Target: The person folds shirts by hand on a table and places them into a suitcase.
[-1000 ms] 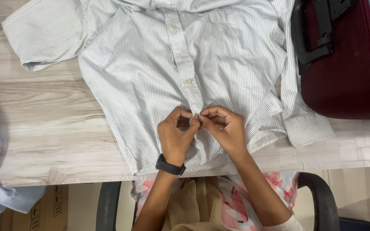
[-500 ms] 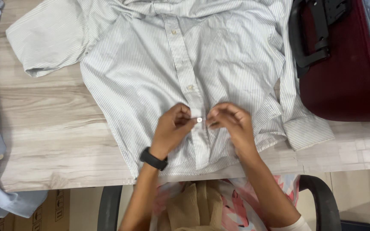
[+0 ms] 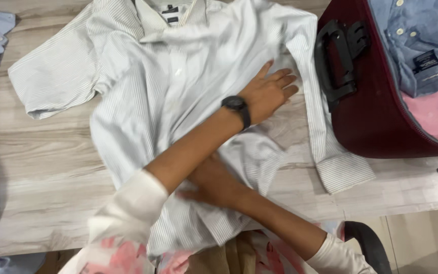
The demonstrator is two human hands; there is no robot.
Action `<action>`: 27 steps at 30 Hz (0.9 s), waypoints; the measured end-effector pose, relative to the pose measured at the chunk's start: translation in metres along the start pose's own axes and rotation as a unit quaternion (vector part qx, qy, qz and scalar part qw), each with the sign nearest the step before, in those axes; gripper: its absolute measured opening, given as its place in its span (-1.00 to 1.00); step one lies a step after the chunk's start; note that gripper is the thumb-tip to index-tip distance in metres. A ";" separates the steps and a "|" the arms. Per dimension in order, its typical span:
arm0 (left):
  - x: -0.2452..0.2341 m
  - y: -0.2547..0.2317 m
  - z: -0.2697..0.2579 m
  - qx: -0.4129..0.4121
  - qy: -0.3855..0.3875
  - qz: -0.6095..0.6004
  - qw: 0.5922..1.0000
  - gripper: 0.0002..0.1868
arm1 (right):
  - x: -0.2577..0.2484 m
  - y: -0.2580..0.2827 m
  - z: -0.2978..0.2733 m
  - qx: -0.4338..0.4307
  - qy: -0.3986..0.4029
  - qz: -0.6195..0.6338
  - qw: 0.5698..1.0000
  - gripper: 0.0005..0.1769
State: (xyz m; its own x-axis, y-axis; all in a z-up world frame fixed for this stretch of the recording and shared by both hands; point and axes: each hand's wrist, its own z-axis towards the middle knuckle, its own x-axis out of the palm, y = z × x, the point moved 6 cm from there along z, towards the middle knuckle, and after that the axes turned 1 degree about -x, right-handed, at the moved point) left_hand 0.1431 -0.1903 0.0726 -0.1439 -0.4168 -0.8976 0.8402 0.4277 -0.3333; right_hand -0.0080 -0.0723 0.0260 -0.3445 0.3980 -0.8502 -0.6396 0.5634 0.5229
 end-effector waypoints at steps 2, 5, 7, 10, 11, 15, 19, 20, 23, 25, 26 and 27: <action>0.035 0.020 0.017 0.017 0.172 0.314 0.934 -0.30 | 0.012 0.011 -0.005 -0.041 0.065 0.057 0.995 -0.44; 0.048 0.098 0.008 -0.124 0.202 0.178 0.955 -0.27 | 0.006 0.013 -0.020 -0.129 0.088 0.229 0.961 -0.42; 0.033 0.162 0.012 -0.139 0.076 0.427 0.890 -0.07 | -0.003 0.005 -0.027 -0.142 0.091 0.234 0.958 -0.42; -0.017 0.289 -0.043 -0.319 0.058 0.444 0.835 -0.58 | -0.025 -0.013 -0.037 -0.152 0.086 0.214 0.961 -0.46; -0.041 0.325 -0.074 -0.380 0.074 0.417 0.822 -0.56 | -0.035 -0.023 -0.038 -0.149 0.076 0.189 0.968 -0.51; -0.138 0.391 -0.235 -0.569 0.071 0.326 0.752 -0.46 | -0.075 -0.073 -0.039 -0.027 -0.006 0.061 0.998 -0.49; -0.175 0.374 -0.379 -0.703 0.060 0.248 0.664 -0.34 | -0.119 -0.104 -0.031 0.078 -0.165 -0.060 0.981 -0.37; -0.177 0.369 -0.401 -0.724 0.052 0.229 0.648 -0.30 | -0.123 -0.108 -0.029 0.112 -0.176 -0.070 0.976 -0.28; -0.163 0.368 -0.446 -0.757 0.031 0.187 0.626 -0.19 | -0.107 -0.126 -0.025 0.266 -0.055 -0.001 0.962 -0.16; -0.157 0.386 -0.460 -0.756 0.008 0.187 0.627 -0.37 | -0.087 -0.114 -0.020 0.248 -0.027 0.064 0.966 -0.30; -0.155 0.401 -0.456 -0.721 0.011 0.227 0.654 -0.45 | -0.074 -0.105 -0.019 0.230 0.001 0.128 0.965 -0.44; -0.156 0.416 -0.449 -0.683 0.013 0.266 0.680 -0.52 | -0.066 -0.091 -0.018 0.148 0.038 0.117 0.981 -0.50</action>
State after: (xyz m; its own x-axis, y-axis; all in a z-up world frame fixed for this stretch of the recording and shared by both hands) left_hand 0.2803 0.4124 -0.0551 -0.0337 0.0960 -0.9948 -0.4899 0.8660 0.1001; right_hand 0.0605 -0.1629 0.0340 -0.5158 0.4927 -0.7009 -0.3131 0.6531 0.6895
